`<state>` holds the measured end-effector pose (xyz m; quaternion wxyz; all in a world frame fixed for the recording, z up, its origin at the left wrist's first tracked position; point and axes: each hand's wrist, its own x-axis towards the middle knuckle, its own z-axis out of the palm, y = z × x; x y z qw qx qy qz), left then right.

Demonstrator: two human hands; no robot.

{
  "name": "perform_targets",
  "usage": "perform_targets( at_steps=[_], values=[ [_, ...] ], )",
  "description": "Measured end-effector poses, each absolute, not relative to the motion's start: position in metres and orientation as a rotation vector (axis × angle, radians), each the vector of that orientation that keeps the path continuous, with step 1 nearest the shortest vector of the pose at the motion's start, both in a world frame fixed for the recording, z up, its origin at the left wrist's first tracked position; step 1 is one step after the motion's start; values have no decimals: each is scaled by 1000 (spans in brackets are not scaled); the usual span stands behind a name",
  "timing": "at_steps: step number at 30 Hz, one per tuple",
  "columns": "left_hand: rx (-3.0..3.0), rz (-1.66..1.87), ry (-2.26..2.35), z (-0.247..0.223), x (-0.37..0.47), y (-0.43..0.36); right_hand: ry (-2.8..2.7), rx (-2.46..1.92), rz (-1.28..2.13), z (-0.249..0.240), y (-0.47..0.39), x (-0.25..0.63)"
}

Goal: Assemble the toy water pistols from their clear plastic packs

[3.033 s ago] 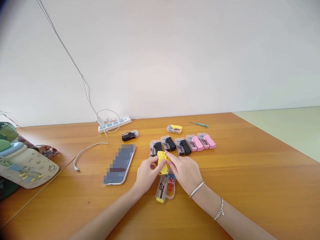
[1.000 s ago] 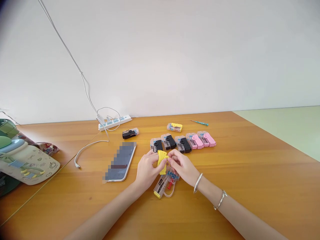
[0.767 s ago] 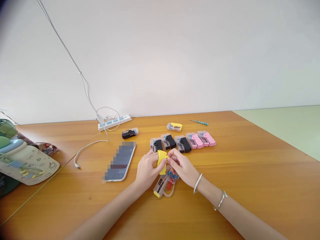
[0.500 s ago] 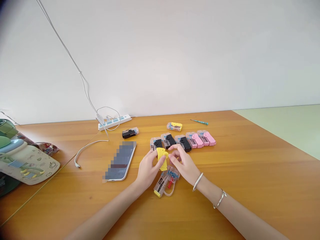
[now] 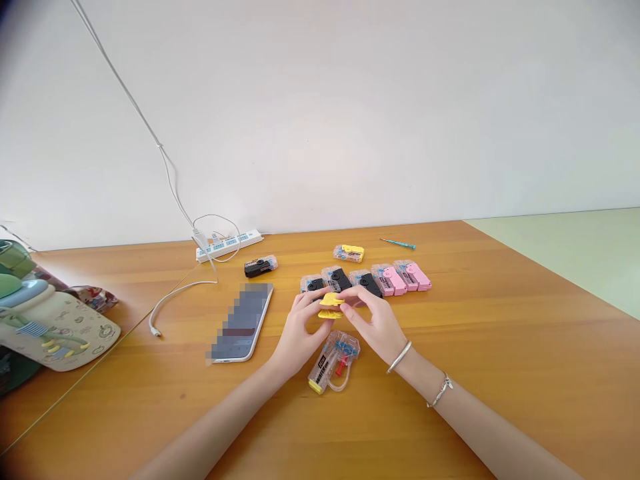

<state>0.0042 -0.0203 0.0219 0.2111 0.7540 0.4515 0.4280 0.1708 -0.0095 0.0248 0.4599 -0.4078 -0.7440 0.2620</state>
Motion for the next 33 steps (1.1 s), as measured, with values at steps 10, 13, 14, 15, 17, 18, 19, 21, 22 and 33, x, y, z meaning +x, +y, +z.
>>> perform_targets(
  at_steps=[10,13,14,15,17,18,19,21,22,33],
  values=[
    [1788,1173,1273,19,7,-22,-1977,-919,149,23,-11,170],
    [1855,1144,1327,18,8,-22,-2082,-996,-146,23,-14,167],
    [1892,1140,1340,18,8,-22,-2104,-1032,-232,23,-15,166],
    [1930,1142,1350,18,8,-23,-2120,-1062,-302,24,-16,166],
    [1995,1143,1367,19,8,-23,-2147,-1110,-410,25,-18,164],
    [2020,1140,1377,20,9,-24,-2162,-1130,-456,26,-19,163],
    [2041,1133,1389,21,9,-25,-2180,-1152,-498,27,-20,162],
    [2079,1124,1424,21,9,-26,-2212,-1197,-568,29,-22,161],
    [2100,1123,1446,21,9,-26,-2225,-1216,-597,29,-23,161],
    [2141,1099,1490,14,12,-29,-2276,-1248,-812,21,-28,153]
  ],
)
